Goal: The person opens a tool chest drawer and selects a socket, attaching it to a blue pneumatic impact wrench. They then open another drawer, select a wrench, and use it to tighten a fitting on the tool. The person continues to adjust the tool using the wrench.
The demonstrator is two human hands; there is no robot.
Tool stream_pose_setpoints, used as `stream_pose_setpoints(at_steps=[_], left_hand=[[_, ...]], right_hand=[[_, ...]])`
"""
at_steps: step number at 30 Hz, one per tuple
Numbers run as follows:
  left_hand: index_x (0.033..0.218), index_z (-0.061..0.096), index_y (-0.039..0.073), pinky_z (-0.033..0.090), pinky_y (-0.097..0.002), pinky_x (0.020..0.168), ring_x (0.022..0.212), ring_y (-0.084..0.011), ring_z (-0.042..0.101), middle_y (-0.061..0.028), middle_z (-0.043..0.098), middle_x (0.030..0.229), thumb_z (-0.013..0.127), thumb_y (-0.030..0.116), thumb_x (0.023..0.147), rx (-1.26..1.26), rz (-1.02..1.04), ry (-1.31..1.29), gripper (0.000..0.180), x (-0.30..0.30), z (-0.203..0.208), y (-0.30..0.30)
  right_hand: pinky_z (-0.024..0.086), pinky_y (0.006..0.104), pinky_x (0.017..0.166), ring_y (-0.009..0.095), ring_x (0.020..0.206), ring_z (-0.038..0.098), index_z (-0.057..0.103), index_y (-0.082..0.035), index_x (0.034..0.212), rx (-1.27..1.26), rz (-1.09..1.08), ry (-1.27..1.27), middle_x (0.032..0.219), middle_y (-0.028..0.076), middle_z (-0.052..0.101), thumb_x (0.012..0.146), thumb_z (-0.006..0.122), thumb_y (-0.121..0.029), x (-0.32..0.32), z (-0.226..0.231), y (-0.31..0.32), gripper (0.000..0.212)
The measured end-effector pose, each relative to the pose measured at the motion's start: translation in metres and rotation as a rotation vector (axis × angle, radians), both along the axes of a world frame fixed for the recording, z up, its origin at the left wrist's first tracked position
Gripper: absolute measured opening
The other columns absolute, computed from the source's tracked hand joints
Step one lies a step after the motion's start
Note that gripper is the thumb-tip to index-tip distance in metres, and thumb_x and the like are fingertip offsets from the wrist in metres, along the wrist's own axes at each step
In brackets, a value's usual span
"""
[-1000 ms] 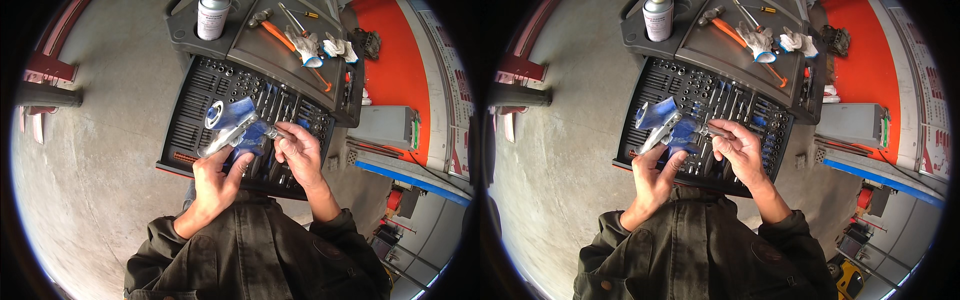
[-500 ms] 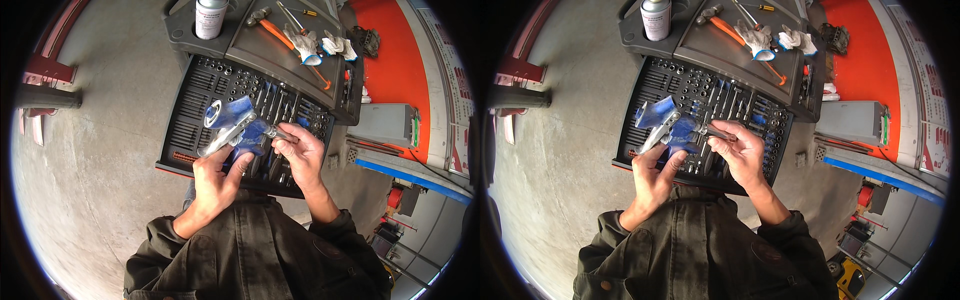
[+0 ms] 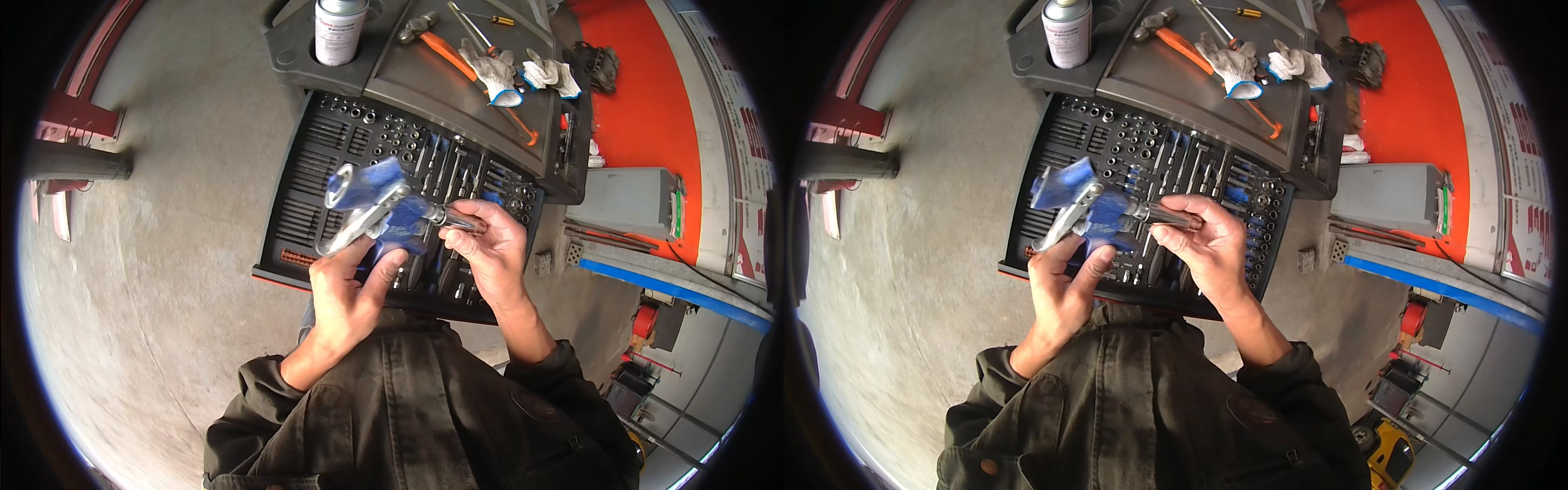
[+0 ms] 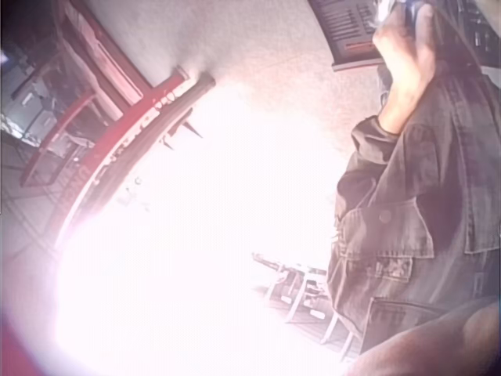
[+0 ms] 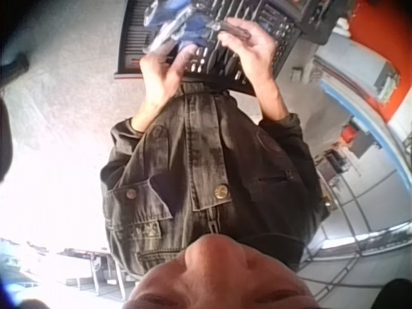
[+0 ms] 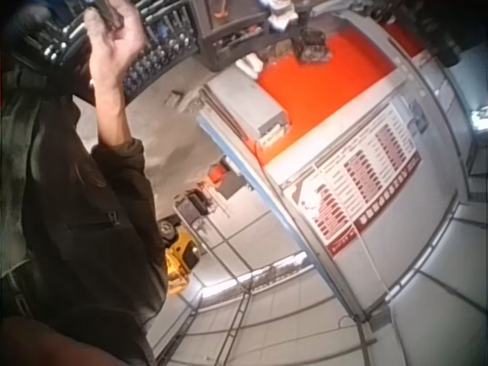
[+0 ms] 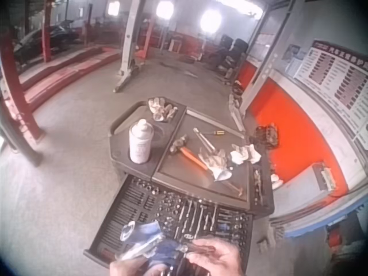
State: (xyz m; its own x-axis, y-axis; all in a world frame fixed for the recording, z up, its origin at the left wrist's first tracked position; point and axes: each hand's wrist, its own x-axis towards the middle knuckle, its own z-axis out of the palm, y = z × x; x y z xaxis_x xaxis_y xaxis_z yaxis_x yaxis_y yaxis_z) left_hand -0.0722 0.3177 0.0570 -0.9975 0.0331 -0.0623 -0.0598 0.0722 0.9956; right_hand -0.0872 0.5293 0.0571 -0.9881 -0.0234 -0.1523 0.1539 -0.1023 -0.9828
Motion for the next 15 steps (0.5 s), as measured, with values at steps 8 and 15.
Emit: stream_pose_setpoints(at_steps=[8, 15], left_hand=[[0.091, 0.069, -0.003, 0.046, -0.0215, 0.063, 0.068, -0.0066, 0.061, -0.0029, 0.070, 0.077, 0.073, 0.015, 0.097, 0.205, 0.061, -0.219, 0.019, 0.002, -0.002, -0.006], [0.090, 0.068, -0.002, 0.046, -0.0211, 0.062, 0.068, -0.0066, 0.061, -0.0030, 0.070, 0.077, 0.073, 0.018, 0.097, 0.206, 0.053, -0.235, 0.022, 0.007, -0.003, -0.003]], right_hand=[[0.048, 0.0285, 0.061, 0.016, 0.072, 0.061, 0.058, -0.001, 0.128, -0.406, -0.002, -0.276, 0.098, 0.012, 0.069, 0.111, 0.042, -0.041, 0.001, 0.000, 0.012, 0.046], [0.049, 0.0286, 0.061, 0.017, 0.068, 0.060, 0.059, -0.003, 0.124, -0.665, -0.095, -0.392, 0.091, 0.011, 0.069, 0.111, 0.039, -0.044, 0.002, 0.003, 0.009, 0.048]])
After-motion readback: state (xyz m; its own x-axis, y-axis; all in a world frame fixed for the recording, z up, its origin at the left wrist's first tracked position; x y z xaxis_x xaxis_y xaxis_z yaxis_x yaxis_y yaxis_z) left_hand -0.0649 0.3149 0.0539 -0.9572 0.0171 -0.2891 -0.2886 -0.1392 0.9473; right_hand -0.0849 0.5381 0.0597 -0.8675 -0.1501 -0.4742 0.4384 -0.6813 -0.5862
